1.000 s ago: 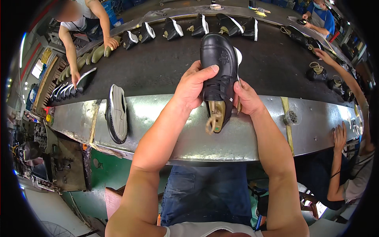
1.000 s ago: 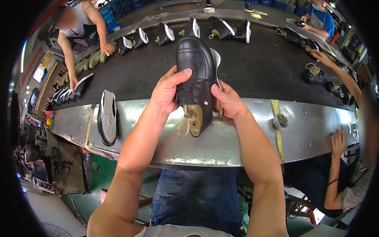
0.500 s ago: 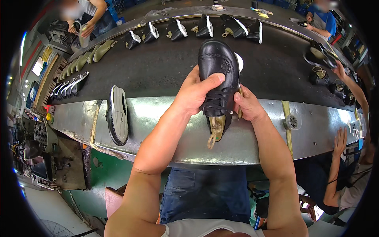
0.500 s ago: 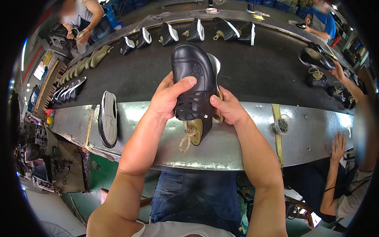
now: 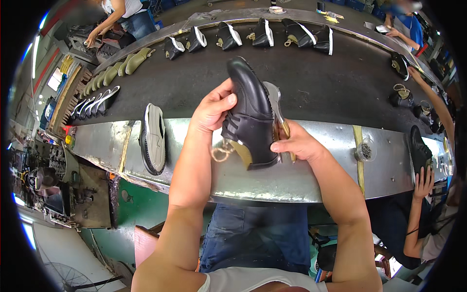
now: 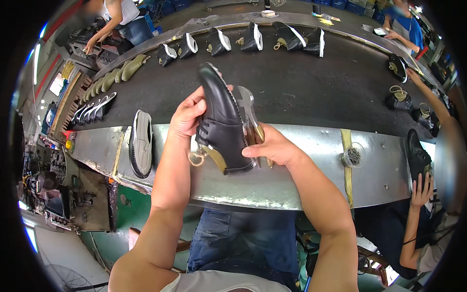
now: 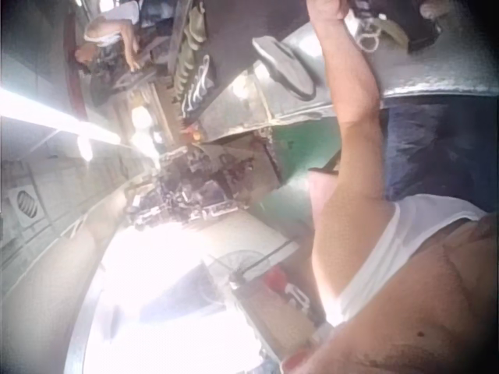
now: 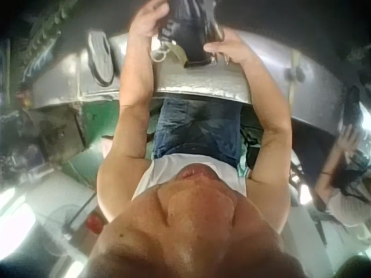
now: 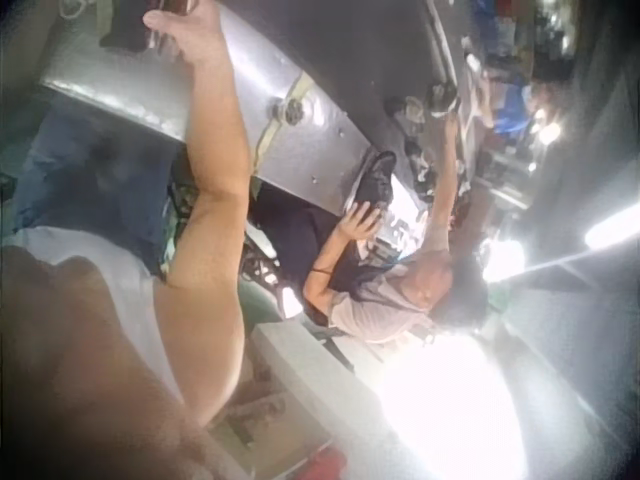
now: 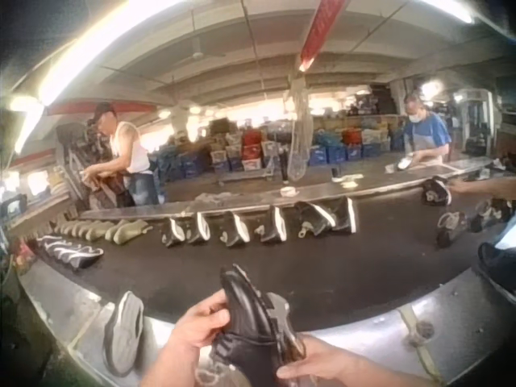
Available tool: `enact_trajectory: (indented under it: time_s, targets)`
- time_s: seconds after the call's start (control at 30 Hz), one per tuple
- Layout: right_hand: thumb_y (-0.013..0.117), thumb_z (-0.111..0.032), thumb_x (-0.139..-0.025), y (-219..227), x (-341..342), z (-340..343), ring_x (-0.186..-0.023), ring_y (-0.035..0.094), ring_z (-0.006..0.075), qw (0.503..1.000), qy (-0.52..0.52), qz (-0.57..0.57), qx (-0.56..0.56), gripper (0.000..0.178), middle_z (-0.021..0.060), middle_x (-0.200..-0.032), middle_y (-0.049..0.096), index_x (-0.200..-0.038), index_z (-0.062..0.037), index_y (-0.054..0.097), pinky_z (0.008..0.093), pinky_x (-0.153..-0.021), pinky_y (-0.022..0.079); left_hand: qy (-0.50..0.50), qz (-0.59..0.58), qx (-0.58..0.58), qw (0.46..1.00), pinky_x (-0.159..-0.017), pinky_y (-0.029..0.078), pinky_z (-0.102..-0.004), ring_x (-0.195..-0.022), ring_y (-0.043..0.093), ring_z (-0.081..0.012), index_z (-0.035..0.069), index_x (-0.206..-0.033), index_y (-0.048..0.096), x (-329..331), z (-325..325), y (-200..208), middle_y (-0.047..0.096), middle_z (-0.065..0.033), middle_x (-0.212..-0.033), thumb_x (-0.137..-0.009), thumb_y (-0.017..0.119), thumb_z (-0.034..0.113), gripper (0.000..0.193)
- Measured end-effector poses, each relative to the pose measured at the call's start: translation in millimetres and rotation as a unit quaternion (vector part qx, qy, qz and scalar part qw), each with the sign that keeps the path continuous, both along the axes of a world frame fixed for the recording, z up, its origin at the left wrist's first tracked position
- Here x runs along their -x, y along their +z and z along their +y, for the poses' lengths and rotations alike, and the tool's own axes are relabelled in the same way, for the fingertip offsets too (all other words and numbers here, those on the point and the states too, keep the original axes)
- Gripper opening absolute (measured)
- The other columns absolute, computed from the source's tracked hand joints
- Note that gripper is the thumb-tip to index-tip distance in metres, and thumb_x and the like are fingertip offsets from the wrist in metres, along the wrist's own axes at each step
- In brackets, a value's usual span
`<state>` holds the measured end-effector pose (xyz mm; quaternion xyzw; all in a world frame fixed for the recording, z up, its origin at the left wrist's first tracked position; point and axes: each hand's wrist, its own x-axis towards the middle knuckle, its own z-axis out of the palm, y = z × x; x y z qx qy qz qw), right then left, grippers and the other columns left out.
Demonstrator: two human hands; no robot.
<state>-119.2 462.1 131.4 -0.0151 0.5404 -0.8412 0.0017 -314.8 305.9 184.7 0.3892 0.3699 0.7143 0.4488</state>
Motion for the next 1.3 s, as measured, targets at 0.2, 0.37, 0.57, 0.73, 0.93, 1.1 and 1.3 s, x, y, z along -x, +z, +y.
enact_trajectory:
  time_s: [0.2, 0.37, 0.57, 0.73, 0.93, 1.1, 1.3]
  targets:
    - [0.086, -0.012, -0.077, 10, 1, -32, -0.096, 0.065, 0.0155, 0.982, -0.147, -0.055, -0.103, 0.058, 0.0072, -0.107, 0.065, -0.121, 0.0006, 0.049, 0.0315, -0.087, 0.054, 0.13, 0.184, 0.123, 0.967, -0.099, 0.047, -0.0339, -0.113, 0.06, -0.0199, -0.006, -0.139, 0.048, -18, 7, 13, 0.063, -0.0122, -0.126, -0.091, 0.071, 0.037, 0.069]
    - [0.072, -0.021, -0.092, -8, 7, -24, -0.09, 0.065, 0.0162, 0.975, -0.176, -0.044, -0.131, 0.034, 0.0086, -0.102, 0.065, -0.11, -0.0032, 0.05, 0.0328, -0.078, 0.054, 0.106, 0.104, 0.141, 0.979, -0.088, 0.054, -0.0346, -0.099, 0.067, -0.0217, -0.007, -0.127, 0.054, -6, 4, -9, 0.068, -0.0162, -0.111, -0.081, 0.074, 0.026, 0.06]
    - [0.064, -0.03, -0.098, -2, 7, -15, -0.085, 0.063, 0.0152, 0.956, -0.282, -0.041, 0.062, 0.027, 0.0061, -0.098, 0.063, -0.108, -0.0072, 0.053, 0.0298, -0.073, 0.052, -0.023, -0.078, 0.065, 0.995, -0.087, 0.057, -0.0341, -0.098, 0.069, -0.0234, -0.007, -0.128, 0.055, -8, 10, -22, 0.069, -0.0163, -0.112, -0.084, 0.069, 0.019, 0.053]
    - [0.073, -0.034, -0.093, -11, 11, -3, -0.081, 0.054, 0.01, 0.964, -0.258, 0.018, 0.058, 0.039, -0.0002, -0.094, 0.055, -0.114, -0.0075, 0.054, 0.0276, -0.069, 0.047, 0.051, -0.028, 0.092, 0.994, -0.086, 0.056, -0.0321, -0.101, 0.068, -0.0206, -0.004, -0.126, 0.059, -36, 17, -16, 0.069, -0.0146, -0.113, -0.097, 0.061, 0.038, 0.051]
    - [0.077, -0.029, -0.089, 0, 7, -5, -0.077, 0.052, 0.0078, 0.959, -0.264, 0.03, 0.098, 0.043, -0.0006, -0.091, 0.057, -0.116, -0.0046, 0.054, 0.0262, -0.067, 0.046, 0.155, 0.211, 0.142, 0.955, -0.077, 0.052, -0.0281, -0.088, 0.063, -0.012, -0.002, -0.111, 0.065, -37, 16, -13, 0.069, -0.0069, -0.099, -0.103, 0.041, 0.056, 0.063]
    - [0.076, -0.023, -0.09, 15, 0, -10, -0.078, 0.053, 0.007, 0.957, -0.288, -0.031, 0.001, 0.042, 0.0002, -0.092, 0.058, -0.116, -0.0002, 0.052, 0.0254, -0.068, 0.048, 0.2, 0.272, 0.161, 0.927, -0.072, 0.049, -0.0269, -0.08, 0.06, -0.0103, -0.001, -0.098, 0.068, -47, 19, -9, 0.068, -0.0049, -0.087, -0.104, 0.037, 0.057, 0.066]
    - [0.071, -0.015, -0.092, 5, 6, -11, -0.081, 0.054, 0.0071, 0.931, -0.365, 0.014, -0.013, 0.037, 0.0002, -0.093, 0.058, -0.119, 0.001, 0.052, 0.0255, -0.071, 0.048, 0.33, 0.155, 0.145, 0.92, -0.078, 0.05, -0.0291, -0.082, 0.063, -0.0137, -0.006, -0.103, 0.071, -57, 28, -19, 0.071, -0.0081, -0.088, -0.105, 0.027, 0.06, 0.079]
